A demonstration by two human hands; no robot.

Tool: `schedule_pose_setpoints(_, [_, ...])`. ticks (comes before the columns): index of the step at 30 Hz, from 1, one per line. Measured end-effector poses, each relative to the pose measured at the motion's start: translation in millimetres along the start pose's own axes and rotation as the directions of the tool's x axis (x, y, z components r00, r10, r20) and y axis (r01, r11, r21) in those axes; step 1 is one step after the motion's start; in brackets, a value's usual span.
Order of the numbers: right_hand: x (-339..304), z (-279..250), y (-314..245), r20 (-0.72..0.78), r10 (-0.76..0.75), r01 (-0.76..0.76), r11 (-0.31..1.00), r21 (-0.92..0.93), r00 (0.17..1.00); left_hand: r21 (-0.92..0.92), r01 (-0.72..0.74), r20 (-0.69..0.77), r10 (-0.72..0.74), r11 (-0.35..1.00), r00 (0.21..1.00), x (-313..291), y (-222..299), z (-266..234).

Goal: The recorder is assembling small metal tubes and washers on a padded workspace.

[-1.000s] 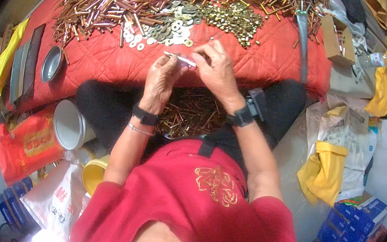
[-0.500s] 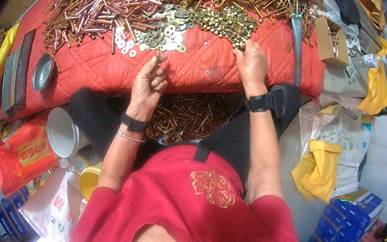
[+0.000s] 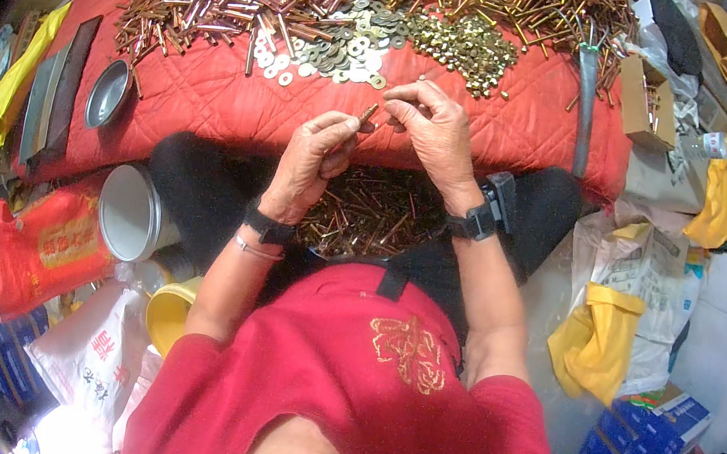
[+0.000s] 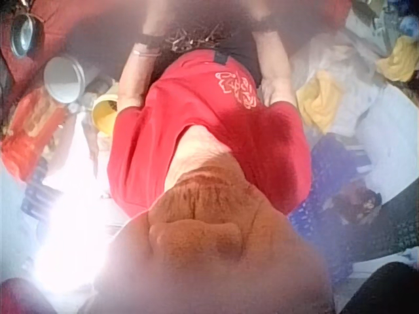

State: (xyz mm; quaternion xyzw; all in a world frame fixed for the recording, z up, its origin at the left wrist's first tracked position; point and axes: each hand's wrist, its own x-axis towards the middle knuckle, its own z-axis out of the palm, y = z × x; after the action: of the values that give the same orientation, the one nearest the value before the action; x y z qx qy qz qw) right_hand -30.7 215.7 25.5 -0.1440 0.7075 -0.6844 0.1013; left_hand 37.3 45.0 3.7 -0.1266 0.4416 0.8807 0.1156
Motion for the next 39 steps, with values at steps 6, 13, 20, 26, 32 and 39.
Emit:
schedule_pose_setpoints(6, [-9, 3, 8, 0.028, -0.185, 0.186, 0.982, -0.015, 0.982, 0.121, 0.033, -0.010, -0.032, 0.992, 0.999, -6, 2, 4])
schedule_pose_setpoints(13, [-11, -6, -5, 0.157, -0.244, 0.275, 0.934, -0.227, 0.957, 0.177, 0.200, 0.098, -0.219, 0.964, 0.971, -6, 17, 2])
schedule_pose_setpoints(20, [-13, -5, -3, 0.167, -0.112, 0.151, 0.958, -0.244, 0.980, 0.331, 0.082, -0.009, -0.084, 0.940, 0.996, -10, 12, 7])
schedule_pose_setpoints(26, [-19, -2, 0, 0.166, 0.065, -0.061, 0.998, -0.028, 0.984, 0.316, 0.087, -0.027, -0.083, 0.945, 0.996, -8, 14, 3])
schedule_pose_setpoints(32, [-15, -7, 1, 0.200, -0.249, 0.316, 0.826, -0.467, 0.948, 0.279, 0.126, 0.007, -0.133, 0.952, 0.991, -9, 14, 3])
schedule_pose_setpoints(39, [-15, -13, -4, 0.247, 0.185, -0.073, 0.913, -0.401, 0.951, 0.282, 0.157, 0.027, -0.171, 0.947, 0.985, -11, 12, -3])
